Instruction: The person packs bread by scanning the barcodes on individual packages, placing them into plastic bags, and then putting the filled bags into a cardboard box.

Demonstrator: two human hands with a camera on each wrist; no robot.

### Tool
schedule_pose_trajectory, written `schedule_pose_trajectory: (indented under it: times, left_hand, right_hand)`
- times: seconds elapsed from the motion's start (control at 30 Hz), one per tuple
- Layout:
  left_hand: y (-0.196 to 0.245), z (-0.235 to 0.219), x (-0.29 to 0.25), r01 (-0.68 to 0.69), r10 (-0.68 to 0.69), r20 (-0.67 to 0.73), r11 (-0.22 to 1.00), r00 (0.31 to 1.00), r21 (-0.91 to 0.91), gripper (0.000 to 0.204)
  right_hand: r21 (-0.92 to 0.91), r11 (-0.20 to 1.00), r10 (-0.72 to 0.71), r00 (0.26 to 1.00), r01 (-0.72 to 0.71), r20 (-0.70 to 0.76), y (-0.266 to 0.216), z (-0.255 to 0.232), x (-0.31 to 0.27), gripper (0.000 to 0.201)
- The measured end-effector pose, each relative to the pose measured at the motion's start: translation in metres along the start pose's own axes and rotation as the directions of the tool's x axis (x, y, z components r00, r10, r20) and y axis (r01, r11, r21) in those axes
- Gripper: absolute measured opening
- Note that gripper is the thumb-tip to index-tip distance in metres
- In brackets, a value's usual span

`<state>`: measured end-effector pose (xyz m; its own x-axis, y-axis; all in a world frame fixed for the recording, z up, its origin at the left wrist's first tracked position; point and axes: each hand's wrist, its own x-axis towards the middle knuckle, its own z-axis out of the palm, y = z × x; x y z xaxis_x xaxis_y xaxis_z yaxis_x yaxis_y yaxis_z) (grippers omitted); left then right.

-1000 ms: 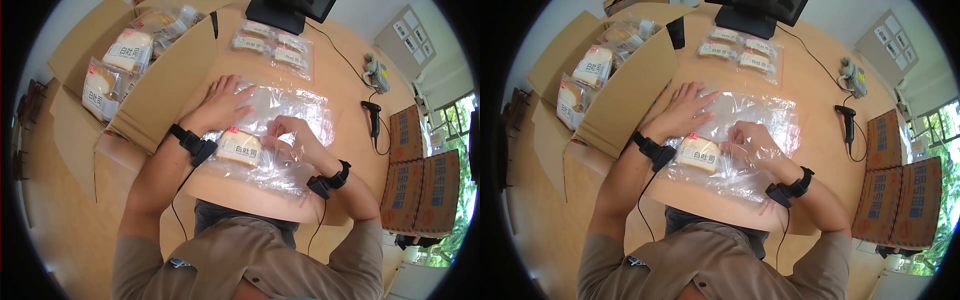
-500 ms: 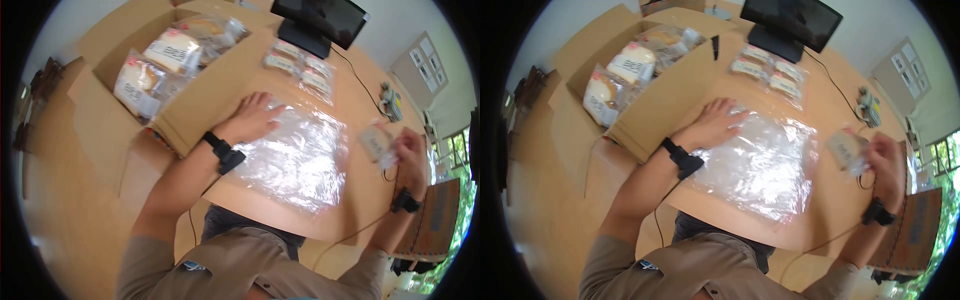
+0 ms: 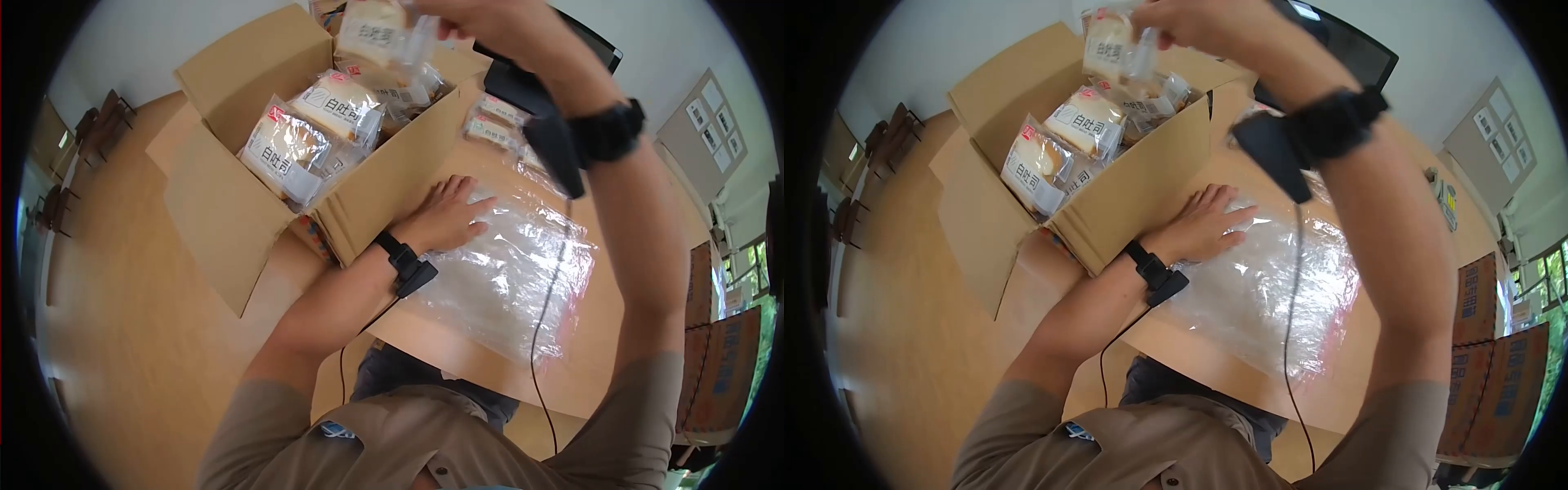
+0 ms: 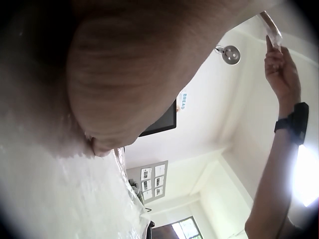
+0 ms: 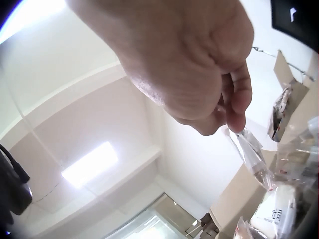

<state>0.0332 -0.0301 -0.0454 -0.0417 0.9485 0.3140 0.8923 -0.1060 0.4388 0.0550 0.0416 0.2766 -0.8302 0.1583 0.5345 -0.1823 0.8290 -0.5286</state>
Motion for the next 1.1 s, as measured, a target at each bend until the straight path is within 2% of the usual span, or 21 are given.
schedule_pose_trajectory:
  times: [0.03, 0.07, 0.1, 0.13, 0.2, 0.23, 0.3, 0.33, 0.47, 0.57, 0.6, 0.63, 0.77, 0.83, 0.9, 0.93, 0.97, 1.0, 1.03, 1.1]
  left_hand:
    - [0.0, 0.0, 0.0, 0.001, -0.001, -0.003, 1.0, 1.0, -0.001, 0.055]
    - [0.001, -0.001, -0.001, -0.001, 0.001, -0.004, 1.0, 1.0, 0.002, 0.055]
    - [0.002, -0.002, -0.001, 0.001, -0.001, -0.01, 1.0, 1.0, 0.006, 0.055]
    - [0.003, -0.003, -0.001, 0.003, -0.003, -0.015, 1.0, 1.0, 0.008, 0.054]
    - [0.003, -0.005, 0.001, 0.026, -0.026, 0.026, 0.999, 0.999, -0.018, 0.055]
    - [0.003, -0.006, 0.002, 0.054, -0.051, 0.066, 0.998, 0.997, -0.043, 0.056]
    - [0.0, 0.0, 0.002, 0.027, -0.025, 0.036, 0.998, 0.999, -0.054, 0.055]
    - [-0.002, 0.002, 0.002, -0.003, 0.003, 0.004, 0.998, 1.0, -0.058, 0.055]
    - [-0.002, -0.002, 0.001, -0.037, 0.037, -0.006, 0.999, 0.999, -0.039, 0.054]
    - [-0.003, -0.002, 0.001, -0.038, 0.038, -0.006, 0.997, 0.999, -0.061, 0.054]
    - [-0.005, 0.001, 0.001, -0.035, 0.035, -0.012, 0.998, 0.999, -0.054, 0.054]
    - [-0.007, 0.004, 0.002, -0.034, 0.033, -0.019, 0.998, 0.999, -0.049, 0.054]
    - [0.004, -0.008, 0.002, 0.003, -0.003, 0.022, 1.0, 1.0, -0.013, 0.054]
    - [0.002, -0.006, 0.002, -0.029, 0.029, 0.01, 1.0, 1.0, 0.012, 0.057]
    - [-0.001, -0.005, 0.004, -0.012, 0.013, 0.053, 1.0, 0.999, -0.017, 0.057]
    - [0.0, -0.006, 0.004, -0.028, 0.028, 0.044, 1.0, 0.999, 0.0, 0.057]
    - [0.0, -0.006, 0.004, -0.042, 0.042, 0.036, 0.999, 0.998, 0.002, 0.057]
    - [0.0, -0.006, 0.004, -0.031, 0.031, 0.025, 1.0, 0.999, 0.005, 0.057]
    - [-0.001, -0.007, 0.004, -0.019, 0.019, 0.015, 1.0, 1.0, 0.008, 0.057]
    - [0.001, -0.013, 0.006, -0.022, 0.023, 0.048, 0.999, 0.999, -0.034, 0.059]
  right_hand:
    - [-0.086, 0.996, -0.001, 1.0, 0.001, -0.003, 0.004, 0.018, 0.014, 0.013]
    - [-0.282, 0.94, -0.228, 0.968, 0.191, -0.104, 0.029, 0.044, 0.034, 0.011]
    - [-0.48, 0.811, -0.453, 0.878, 0.334, -0.155, 0.053, 0.068, 0.05, 0.011]
    - [-0.481, 0.811, -0.452, 0.878, 0.332, -0.156, 0.059, 0.084, 0.055, 0.011]
    - [-0.639, 0.703, -0.519, 0.839, 0.311, -0.163, 0.061, 0.108, 0.062, 0.014]
    - [-0.64, 0.703, -0.516, 0.841, 0.31, -0.16, 0.062, 0.117, 0.062, 0.014]
    - [-0.635, 0.724, -0.333, 0.943, 0.269, 0.02, 0.057, 0.13, 0.054, 0.026]
    - [-0.575, 0.775, -0.274, 0.959, 0.263, 0.07, 0.056, 0.13, 0.048, 0.029]
    - [-0.506, 0.835, -0.241, 0.97, 0.216, 0.017, 0.075, 0.146, 0.048, 0.029]
    - [-0.48, 0.854, -0.228, 0.974, 0.201, 0.002, 0.084, 0.147, 0.045, 0.017]
    - [-0.485, 0.849, -0.201, 0.977, 0.211, 0.072, 0.08, 0.143, 0.044, 0.026]
    - [-0.489, 0.844, -0.17, 0.975, 0.219, 0.142, 0.079, 0.135, 0.042, 0.035]
    - [-0.443, 0.879, -0.132, 0.982, 0.178, 0.133, 0.057, 0.092, 0.02, 0.032]
    - [-0.379, 0.906, -0.172, 0.982, 0.186, 0.072, 0.057, 0.045, -0.007, 0.031]
    - [-0.307, 0.923, -0.264, 0.962, 0.231, -0.073, 0.078, 0.0, -0.04, 0.029]
    - [-0.256, 0.963, -0.098, 0.993, 0.08, -0.06, 0.092, -0.025, -0.054, 0.029]
    - [-0.205, 0.976, 0.07, 0.997, -0.076, -0.039, 0.108, -0.048, -0.069, 0.028]
    - [-0.059, 0.975, 0.208, 0.975, -0.213, -0.078, 0.126, -0.066, -0.088, 0.028]
    - [0.094, 0.936, 0.347, 0.933, -0.338, -0.096, 0.147, -0.081, -0.11, 0.027]
    - [0.144, 0.844, 0.537, 0.816, -0.517, -0.213, 0.196, -0.101, -0.158, 0.029]
